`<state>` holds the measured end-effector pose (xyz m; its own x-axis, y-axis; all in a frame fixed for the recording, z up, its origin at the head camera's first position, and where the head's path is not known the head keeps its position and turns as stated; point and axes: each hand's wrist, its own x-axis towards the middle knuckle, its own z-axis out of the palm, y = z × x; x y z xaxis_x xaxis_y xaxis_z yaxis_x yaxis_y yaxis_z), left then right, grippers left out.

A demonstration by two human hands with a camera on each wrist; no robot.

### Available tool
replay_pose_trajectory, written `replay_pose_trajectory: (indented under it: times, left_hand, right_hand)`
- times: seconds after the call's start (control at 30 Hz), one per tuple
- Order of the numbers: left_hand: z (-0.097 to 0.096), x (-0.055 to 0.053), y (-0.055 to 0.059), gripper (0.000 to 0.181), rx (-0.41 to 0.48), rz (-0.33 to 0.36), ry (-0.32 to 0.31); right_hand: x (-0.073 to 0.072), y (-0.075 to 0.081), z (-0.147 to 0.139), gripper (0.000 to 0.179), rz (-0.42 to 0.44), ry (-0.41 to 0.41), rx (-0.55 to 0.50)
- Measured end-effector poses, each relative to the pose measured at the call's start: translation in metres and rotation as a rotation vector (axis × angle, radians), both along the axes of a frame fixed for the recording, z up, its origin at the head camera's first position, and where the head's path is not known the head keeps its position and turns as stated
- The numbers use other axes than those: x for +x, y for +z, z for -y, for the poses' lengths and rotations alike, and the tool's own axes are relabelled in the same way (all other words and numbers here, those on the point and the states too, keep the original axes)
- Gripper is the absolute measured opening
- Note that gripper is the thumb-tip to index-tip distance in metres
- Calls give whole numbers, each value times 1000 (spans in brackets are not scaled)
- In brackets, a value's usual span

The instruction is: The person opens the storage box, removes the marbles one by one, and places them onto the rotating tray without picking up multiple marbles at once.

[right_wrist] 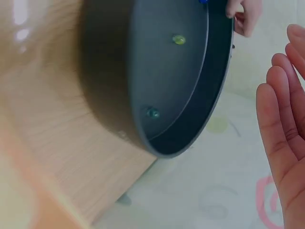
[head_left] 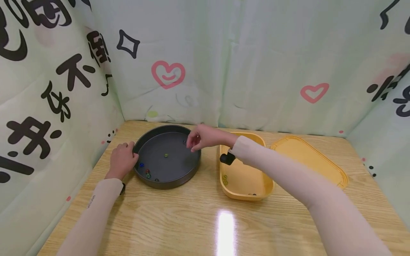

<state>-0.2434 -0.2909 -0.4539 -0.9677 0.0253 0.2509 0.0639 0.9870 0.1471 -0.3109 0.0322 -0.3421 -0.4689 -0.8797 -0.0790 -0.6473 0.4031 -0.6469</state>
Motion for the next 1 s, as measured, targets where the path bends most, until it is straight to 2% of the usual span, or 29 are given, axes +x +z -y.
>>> replay_pose_trajectory:
  times: [0.37, 0.6, 0.83, 1.0]
  left_hand:
    - [2, -2, -5, 28, -7, -27, -9]
    - [3, -1, -3, 31, 11, -14, -9]
    - [2, 1, 0, 28, 13, -6, -7]
    - [1, 1, -1, 29, 13, 1, -6]
  right_hand:
    - [24, -1, -67, 11, 32, 8, 3]
    - [25, -23, -99, 13, 45, -9, -4]
    - [23, -44, -109, 14, 91, -37, -10]
    - [21, -62, -114, 13, 116, -17, -3]
